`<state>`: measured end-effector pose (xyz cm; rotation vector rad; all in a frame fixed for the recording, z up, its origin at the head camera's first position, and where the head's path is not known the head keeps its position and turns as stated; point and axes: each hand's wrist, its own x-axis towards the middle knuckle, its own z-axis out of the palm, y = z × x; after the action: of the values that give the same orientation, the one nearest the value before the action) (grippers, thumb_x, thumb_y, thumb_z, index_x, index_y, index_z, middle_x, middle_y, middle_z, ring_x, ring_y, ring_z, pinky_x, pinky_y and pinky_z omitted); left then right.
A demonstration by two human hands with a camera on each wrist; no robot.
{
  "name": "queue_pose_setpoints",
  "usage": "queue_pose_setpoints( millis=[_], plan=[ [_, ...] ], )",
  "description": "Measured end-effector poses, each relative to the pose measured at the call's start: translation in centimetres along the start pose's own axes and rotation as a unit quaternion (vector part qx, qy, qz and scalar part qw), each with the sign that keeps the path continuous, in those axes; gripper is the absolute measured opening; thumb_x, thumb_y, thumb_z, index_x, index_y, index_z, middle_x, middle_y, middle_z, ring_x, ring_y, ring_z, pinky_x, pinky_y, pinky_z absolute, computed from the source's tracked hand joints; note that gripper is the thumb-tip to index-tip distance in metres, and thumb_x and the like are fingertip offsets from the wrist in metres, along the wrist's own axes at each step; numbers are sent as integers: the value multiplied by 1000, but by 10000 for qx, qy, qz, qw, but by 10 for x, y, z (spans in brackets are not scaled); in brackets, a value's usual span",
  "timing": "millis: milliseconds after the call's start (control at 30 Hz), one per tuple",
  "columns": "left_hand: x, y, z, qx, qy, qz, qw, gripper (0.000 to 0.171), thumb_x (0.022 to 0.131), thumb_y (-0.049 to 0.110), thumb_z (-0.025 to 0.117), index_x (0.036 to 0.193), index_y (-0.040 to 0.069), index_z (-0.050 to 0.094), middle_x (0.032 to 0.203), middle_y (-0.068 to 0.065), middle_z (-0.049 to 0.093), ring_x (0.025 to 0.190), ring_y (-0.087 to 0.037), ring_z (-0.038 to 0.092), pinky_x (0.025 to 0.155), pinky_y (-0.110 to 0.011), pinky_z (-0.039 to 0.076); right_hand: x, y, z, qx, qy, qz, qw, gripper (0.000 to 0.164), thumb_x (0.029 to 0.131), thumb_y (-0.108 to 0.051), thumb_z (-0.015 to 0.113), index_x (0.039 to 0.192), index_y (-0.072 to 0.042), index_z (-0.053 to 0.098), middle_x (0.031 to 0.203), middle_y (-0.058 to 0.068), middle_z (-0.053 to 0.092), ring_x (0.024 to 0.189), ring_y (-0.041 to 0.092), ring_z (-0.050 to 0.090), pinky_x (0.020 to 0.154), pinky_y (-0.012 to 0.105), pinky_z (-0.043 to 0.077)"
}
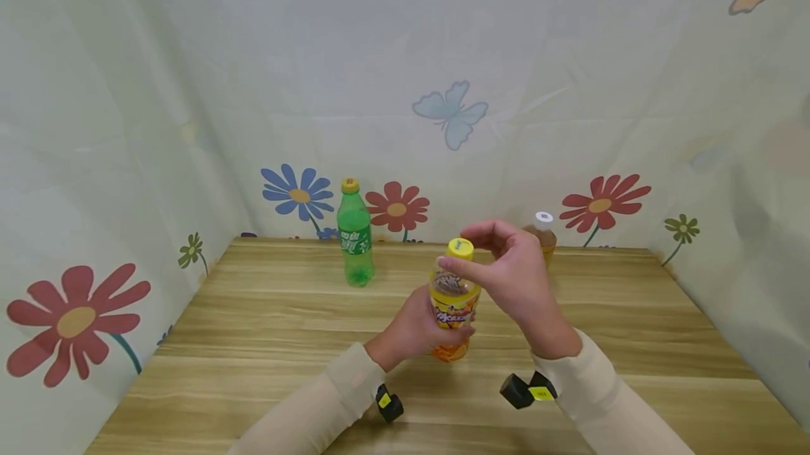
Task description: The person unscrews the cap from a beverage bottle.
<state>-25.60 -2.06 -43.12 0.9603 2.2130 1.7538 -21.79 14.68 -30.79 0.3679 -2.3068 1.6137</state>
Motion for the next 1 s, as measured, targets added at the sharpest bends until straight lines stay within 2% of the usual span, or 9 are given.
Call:
queue_pose_setpoints(
  millis=[200, 533, 767, 1000],
  plan=[
    [0, -1, -1, -20, -19, -68, 10000, 52, 87, 18, 82, 130, 25, 55, 117, 4, 68, 104, -8, 68, 97, -25, 54, -1, 1, 1, -156, 134, 121, 9997, 41, 75, -38, 92, 102, -15, 71, 100, 1, 73, 100, 16, 65, 92, 33, 54],
    [-1, -3, -1, 24, 13, -54, 10000, 52, 87, 18, 82, 130, 25, 55, 118, 5, 69, 105, -8, 68, 99, -25, 54, -1, 0, 5, 239, 115, 208, 9994, 38, 80, -34, 89, 104, -8, 74, 101, 6, 74, 105, 19, 65, 109, 41, 48],
    [-2, -1, -1, -46, 31, -148, 9999, 51, 87, 17, 82, 129, 25, 55, 116, 4, 69, 104, -8, 68, 98, -26, 54, 0, 4, 5, 436, -24, 207, 9988, 36, 83, -32, 87, 108, -8, 75, 108, 3, 73, 110, 16, 66, 110, 41, 48],
    [-2, -3, -2, -92, 45, -88, 9999, 50, 87, 15, 81, 129, 24, 56, 115, 3, 70, 103, -9, 68, 98, -26, 54, 1, 10, 4, 544, -301, 54, 9981, 33, 89, -26, 82, 115, -7, 74, 113, 4, 71, 115, 15, 64, 113, 31, 47]
  ],
)
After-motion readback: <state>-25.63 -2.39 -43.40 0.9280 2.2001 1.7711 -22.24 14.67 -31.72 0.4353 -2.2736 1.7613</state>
